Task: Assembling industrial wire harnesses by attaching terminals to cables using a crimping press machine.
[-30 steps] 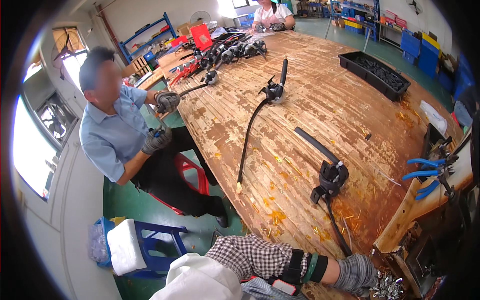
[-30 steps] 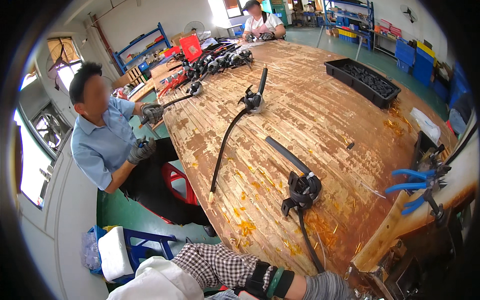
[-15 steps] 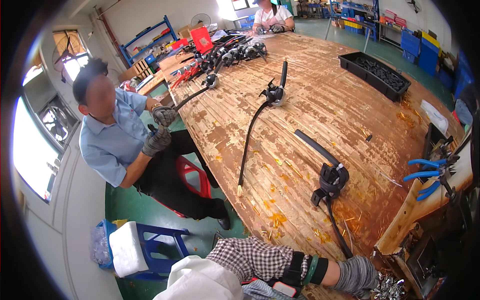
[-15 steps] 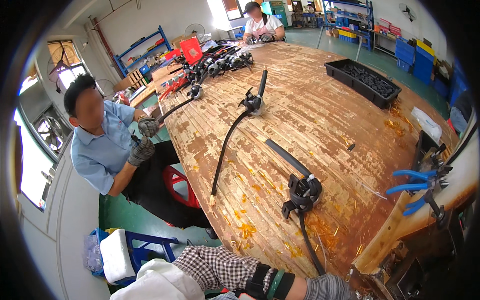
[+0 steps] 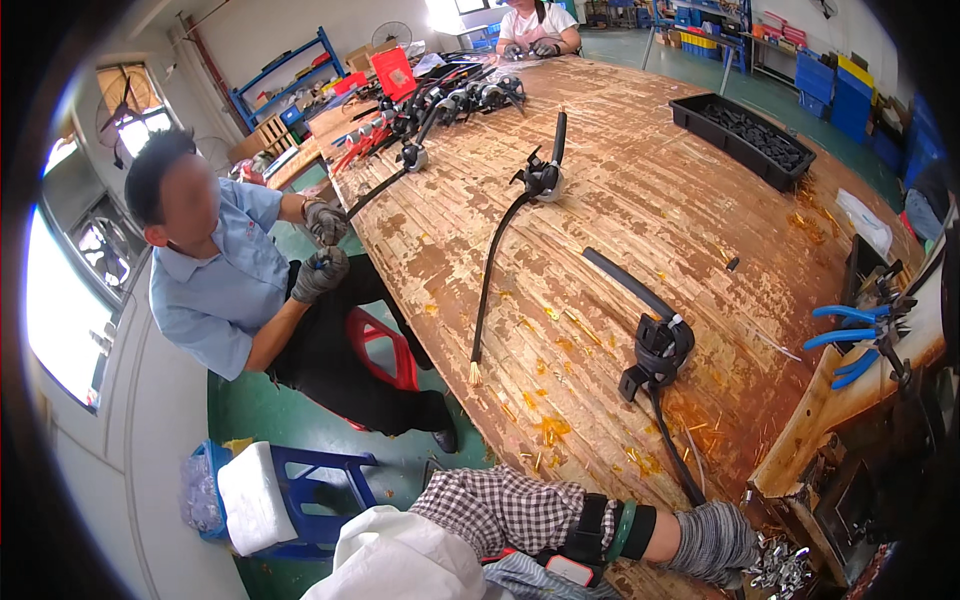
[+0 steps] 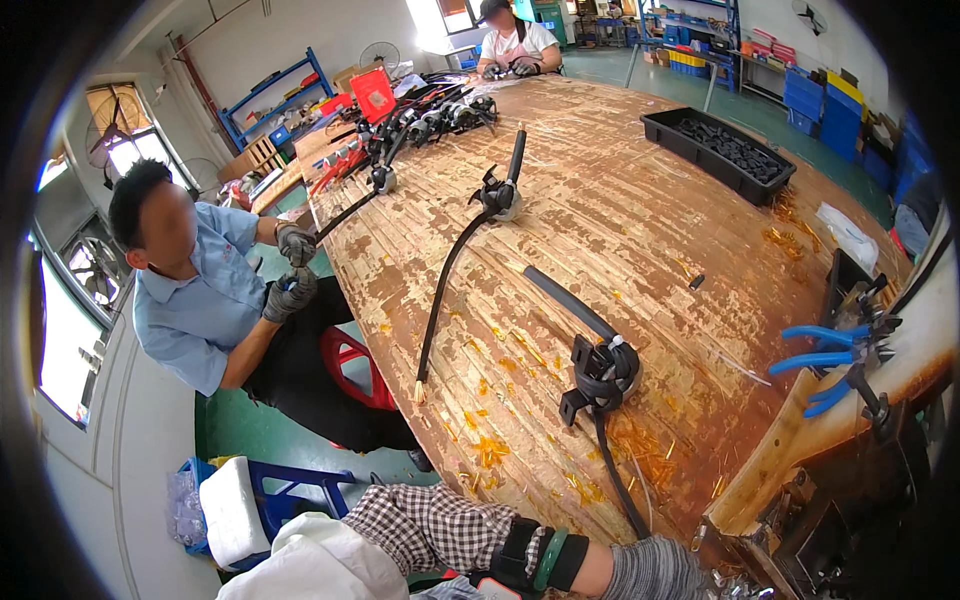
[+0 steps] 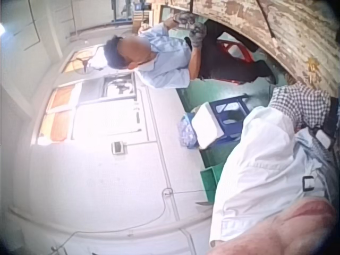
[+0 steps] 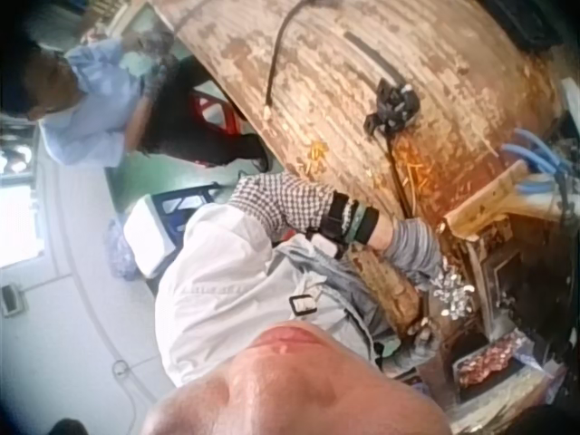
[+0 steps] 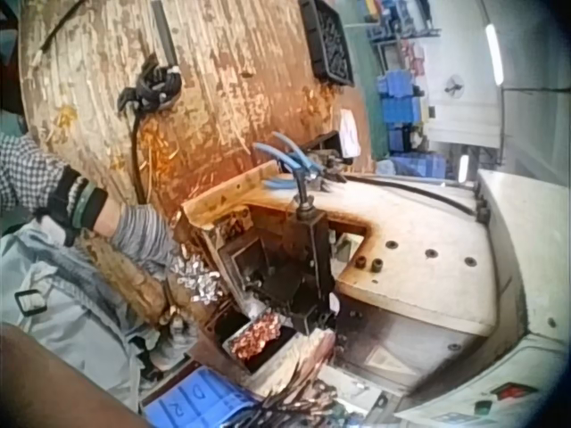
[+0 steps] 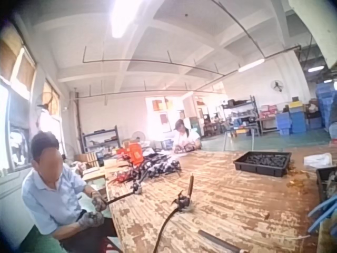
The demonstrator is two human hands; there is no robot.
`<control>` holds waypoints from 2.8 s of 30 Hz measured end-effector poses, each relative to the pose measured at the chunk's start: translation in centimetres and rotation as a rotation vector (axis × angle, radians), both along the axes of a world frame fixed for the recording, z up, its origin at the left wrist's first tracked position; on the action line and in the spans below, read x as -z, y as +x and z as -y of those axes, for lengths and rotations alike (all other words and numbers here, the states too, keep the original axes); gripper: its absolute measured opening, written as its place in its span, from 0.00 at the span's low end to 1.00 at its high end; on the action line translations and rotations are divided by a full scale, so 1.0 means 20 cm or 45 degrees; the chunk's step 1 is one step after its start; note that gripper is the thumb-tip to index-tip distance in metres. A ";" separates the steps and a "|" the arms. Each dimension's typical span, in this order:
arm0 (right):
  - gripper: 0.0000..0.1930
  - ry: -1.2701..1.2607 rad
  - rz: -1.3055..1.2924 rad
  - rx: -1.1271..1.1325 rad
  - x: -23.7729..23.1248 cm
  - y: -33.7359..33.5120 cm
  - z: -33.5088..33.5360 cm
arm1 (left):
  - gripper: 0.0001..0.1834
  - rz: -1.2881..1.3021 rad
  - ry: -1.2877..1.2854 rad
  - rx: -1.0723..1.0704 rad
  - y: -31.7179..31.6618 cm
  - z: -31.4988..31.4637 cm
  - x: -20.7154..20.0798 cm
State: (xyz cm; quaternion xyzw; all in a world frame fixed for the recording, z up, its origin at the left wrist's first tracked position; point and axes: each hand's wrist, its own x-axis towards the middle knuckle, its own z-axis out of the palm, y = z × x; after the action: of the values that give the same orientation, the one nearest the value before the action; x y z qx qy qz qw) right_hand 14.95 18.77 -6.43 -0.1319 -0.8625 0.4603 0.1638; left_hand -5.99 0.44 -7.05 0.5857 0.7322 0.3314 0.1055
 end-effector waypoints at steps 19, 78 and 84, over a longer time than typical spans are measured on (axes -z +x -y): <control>0.13 -0.640 0.101 0.148 -0.10 -0.05 0.11 | 0.09 0.038 0.024 -0.016 0.00 0.03 -0.06; 0.08 -0.602 0.069 0.008 -0.36 -0.23 0.00 | 0.15 -0.090 -0.435 0.014 -0.14 0.14 -0.36; 0.07 -0.954 -0.044 -0.021 -0.39 -0.30 -0.04 | 0.14 0.288 -0.195 0.144 -0.23 0.09 -0.46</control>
State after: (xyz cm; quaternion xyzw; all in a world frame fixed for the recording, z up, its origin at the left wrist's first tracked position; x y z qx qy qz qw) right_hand 8.85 19.50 1.42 -0.1680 -0.6325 0.7473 0.1152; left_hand -10.49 -1.27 2.15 0.5752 0.7046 0.3317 0.2502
